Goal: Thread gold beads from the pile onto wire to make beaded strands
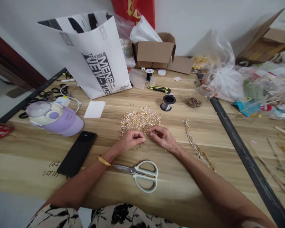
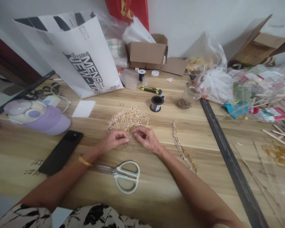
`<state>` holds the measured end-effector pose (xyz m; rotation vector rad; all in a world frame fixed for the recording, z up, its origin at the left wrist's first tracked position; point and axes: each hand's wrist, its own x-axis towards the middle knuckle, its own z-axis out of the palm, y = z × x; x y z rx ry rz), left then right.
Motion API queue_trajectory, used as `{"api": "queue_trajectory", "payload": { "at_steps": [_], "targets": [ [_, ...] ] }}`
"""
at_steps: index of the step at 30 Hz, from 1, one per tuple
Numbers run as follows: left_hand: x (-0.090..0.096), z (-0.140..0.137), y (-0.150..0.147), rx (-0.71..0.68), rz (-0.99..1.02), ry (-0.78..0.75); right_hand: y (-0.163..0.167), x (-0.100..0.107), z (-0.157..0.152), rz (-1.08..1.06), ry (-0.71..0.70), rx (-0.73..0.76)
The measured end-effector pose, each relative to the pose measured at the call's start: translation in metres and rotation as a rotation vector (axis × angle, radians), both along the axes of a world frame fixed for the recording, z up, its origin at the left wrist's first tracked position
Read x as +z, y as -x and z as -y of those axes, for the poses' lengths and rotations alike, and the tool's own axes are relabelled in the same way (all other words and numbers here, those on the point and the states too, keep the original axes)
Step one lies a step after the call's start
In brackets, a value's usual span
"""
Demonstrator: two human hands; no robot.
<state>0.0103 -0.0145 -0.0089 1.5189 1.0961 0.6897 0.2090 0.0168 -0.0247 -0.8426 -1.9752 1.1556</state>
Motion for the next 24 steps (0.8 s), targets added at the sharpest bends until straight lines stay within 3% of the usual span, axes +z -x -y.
{"api": "queue_trajectory", "payload": {
  "at_steps": [5, 10, 18, 24],
  "targets": [
    [-0.003, -0.0026, 0.0028, 0.008, 0.051, 0.028, -0.0013, -0.0008, -0.0013, 0.281, -0.373, 0.199],
    [-0.0061, -0.0035, 0.0026, 0.028, 0.063, 0.029, 0.0016, -0.002, 0.0027, 0.477, -0.529, 0.198],
    [-0.0068, -0.0037, 0.0039, 0.058, 0.089, 0.036, 0.0027, -0.0033, 0.005, 0.55, -0.575, 0.178],
    [-0.005, -0.0049, 0.0053, 0.095, 0.045, -0.042, 0.001, -0.0034, 0.0026, 0.364, -0.425, 0.184]
  ]
}}
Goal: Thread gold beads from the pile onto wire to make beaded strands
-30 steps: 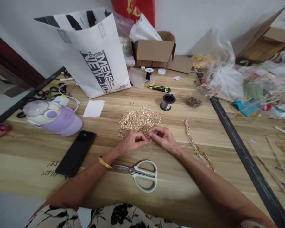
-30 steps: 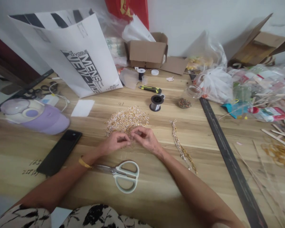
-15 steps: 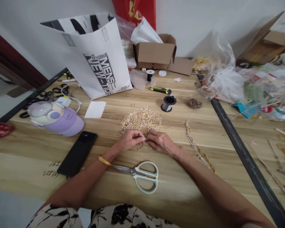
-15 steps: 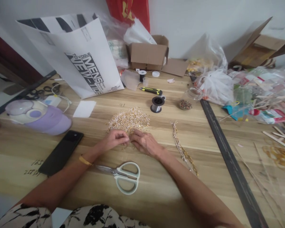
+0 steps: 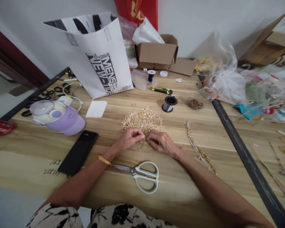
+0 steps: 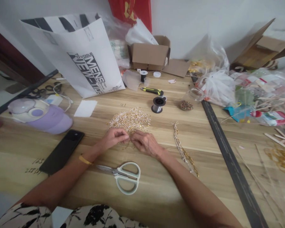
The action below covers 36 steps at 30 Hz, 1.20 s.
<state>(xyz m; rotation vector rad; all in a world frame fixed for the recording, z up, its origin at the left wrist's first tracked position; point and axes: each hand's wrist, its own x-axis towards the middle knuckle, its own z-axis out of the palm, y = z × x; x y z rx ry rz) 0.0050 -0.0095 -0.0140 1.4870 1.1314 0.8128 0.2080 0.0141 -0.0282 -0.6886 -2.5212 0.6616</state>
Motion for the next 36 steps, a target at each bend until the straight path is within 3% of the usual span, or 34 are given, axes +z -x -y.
{"api": "queue_trajectory", "payload": {
  "at_steps": [5, 13, 18, 28, 36],
  "targets": [
    [0.002, 0.0, 0.0, 0.015, -0.011, -0.01, 0.0, -0.001, -0.001, -0.065, 0.045, -0.02],
    [0.006, 0.001, -0.002, 0.024, 0.004, -0.026, 0.003, -0.001, 0.006, 0.122, -0.147, 0.02],
    [0.004, 0.001, -0.002, 0.012, 0.02, -0.005, 0.005, -0.003, 0.008, 0.148, -0.187, -0.006],
    [0.003, 0.001, -0.001, 0.047, 0.039, 0.023, 0.004, -0.005, 0.002, -0.129, 0.074, -0.018],
    [0.006, 0.003, -0.003, -0.01, 0.073, 0.106, 0.003, 0.006, 0.004, -0.136, 0.188, -0.06]
  ]
}}
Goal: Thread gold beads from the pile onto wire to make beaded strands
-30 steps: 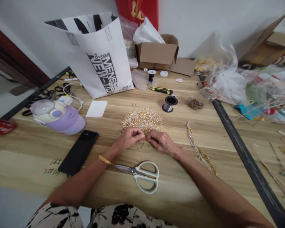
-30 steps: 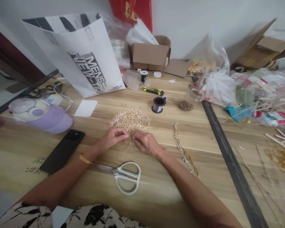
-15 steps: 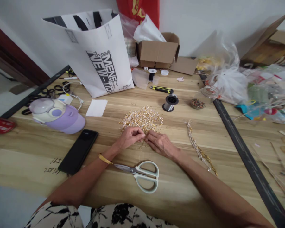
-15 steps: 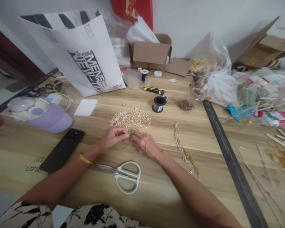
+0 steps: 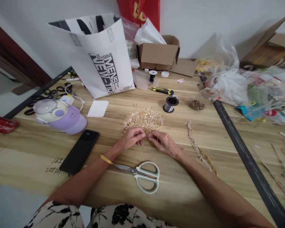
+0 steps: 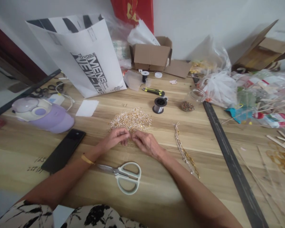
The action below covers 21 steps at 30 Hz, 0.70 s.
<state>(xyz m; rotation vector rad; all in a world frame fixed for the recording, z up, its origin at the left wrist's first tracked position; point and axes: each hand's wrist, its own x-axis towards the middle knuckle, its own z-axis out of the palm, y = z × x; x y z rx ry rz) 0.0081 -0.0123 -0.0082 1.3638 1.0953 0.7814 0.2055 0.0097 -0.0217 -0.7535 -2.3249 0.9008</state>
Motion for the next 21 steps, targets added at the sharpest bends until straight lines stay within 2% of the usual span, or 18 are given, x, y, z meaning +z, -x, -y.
{"api": "queue_trajectory", "payload": {
  "at_steps": [6, 13, 21],
  "targets": [
    [0.006, 0.002, -0.001, -0.013, 0.034, -0.008, 0.0, 0.005, 0.0, -0.055, 0.077, -0.019],
    [0.007, -0.001, 0.003, 0.049, 0.0, -0.048, -0.002, 0.014, 0.001, -0.155, 0.255, -0.105],
    [0.009, 0.0, 0.002, 0.062, 0.013, -0.037, -0.004, 0.017, 0.0, -0.407, 0.475, -0.193]
  ]
}}
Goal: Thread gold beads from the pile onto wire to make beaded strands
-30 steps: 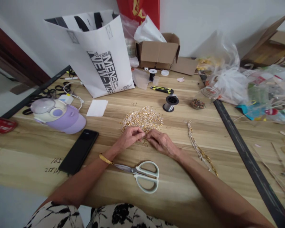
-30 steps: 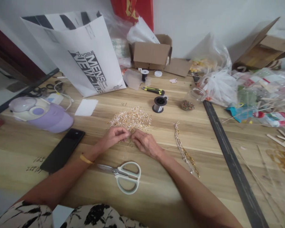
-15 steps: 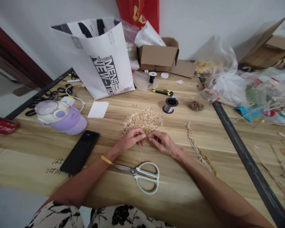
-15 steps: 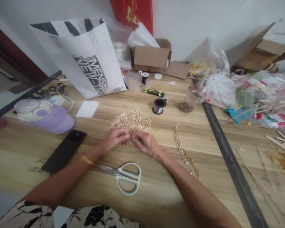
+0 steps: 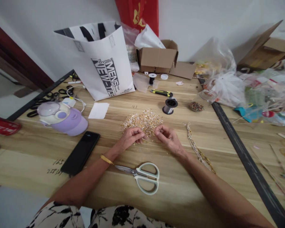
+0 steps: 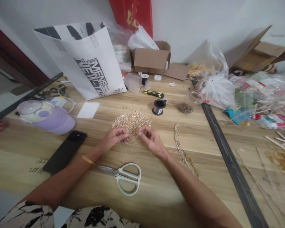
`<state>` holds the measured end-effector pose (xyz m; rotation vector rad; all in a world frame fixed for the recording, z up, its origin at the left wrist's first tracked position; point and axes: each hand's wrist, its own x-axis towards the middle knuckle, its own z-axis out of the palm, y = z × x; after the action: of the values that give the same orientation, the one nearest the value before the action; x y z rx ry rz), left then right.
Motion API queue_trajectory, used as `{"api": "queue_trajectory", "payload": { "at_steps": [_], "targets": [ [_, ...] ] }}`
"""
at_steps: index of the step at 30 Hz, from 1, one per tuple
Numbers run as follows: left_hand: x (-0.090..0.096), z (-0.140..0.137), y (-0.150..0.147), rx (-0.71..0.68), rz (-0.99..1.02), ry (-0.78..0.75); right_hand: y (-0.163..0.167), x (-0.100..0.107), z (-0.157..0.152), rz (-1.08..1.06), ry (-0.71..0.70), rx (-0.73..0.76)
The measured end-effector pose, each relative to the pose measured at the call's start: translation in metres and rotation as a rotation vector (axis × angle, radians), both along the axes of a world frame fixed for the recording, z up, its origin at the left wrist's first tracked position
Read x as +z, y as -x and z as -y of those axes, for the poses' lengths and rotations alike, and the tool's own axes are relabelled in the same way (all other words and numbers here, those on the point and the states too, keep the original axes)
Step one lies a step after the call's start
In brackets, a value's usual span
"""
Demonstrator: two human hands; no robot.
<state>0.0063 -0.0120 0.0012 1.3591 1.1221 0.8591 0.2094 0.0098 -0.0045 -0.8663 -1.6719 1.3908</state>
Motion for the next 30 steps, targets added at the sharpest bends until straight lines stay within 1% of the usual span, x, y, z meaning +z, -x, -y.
{"api": "queue_trajectory", "payload": {
  "at_steps": [5, 8, 12, 17, 20, 23, 25, 27, 30],
  "targets": [
    [0.001, 0.0, 0.0, -0.005, 0.031, 0.007, -0.001, -0.002, -0.006, -0.115, 0.029, -0.096],
    [0.001, 0.0, 0.001, -0.033, 0.066, 0.017, -0.001, -0.003, -0.01, -0.145, 0.033, -0.161],
    [0.0, 0.0, 0.002, -0.053, 0.089, 0.038, -0.002, -0.006, -0.015, -0.131, 0.045, -0.258],
    [-0.005, -0.001, 0.004, -0.023, 0.109, 0.065, -0.007, -0.012, -0.022, -0.091, 0.046, -0.404],
    [-0.007, -0.002, 0.004, -0.016, 0.105, 0.061, -0.01, -0.015, -0.026, -0.087, 0.026, -0.446],
    [-0.007, -0.002, 0.005, -0.008, 0.102, 0.053, -0.012, -0.019, -0.029, -0.064, 0.007, -0.45],
    [-0.006, -0.001, 0.005, 0.001, 0.1, 0.05, -0.013, -0.021, -0.03, 0.001, -0.021, -0.47],
    [-0.003, 0.0, 0.004, 0.013, 0.09, 0.049, -0.014, -0.022, -0.03, 0.095, -0.093, -0.514],
    [0.001, 0.0, 0.002, 0.047, 0.062, 0.047, -0.012, -0.017, -0.023, 0.171, -0.304, -0.572]
  ]
}}
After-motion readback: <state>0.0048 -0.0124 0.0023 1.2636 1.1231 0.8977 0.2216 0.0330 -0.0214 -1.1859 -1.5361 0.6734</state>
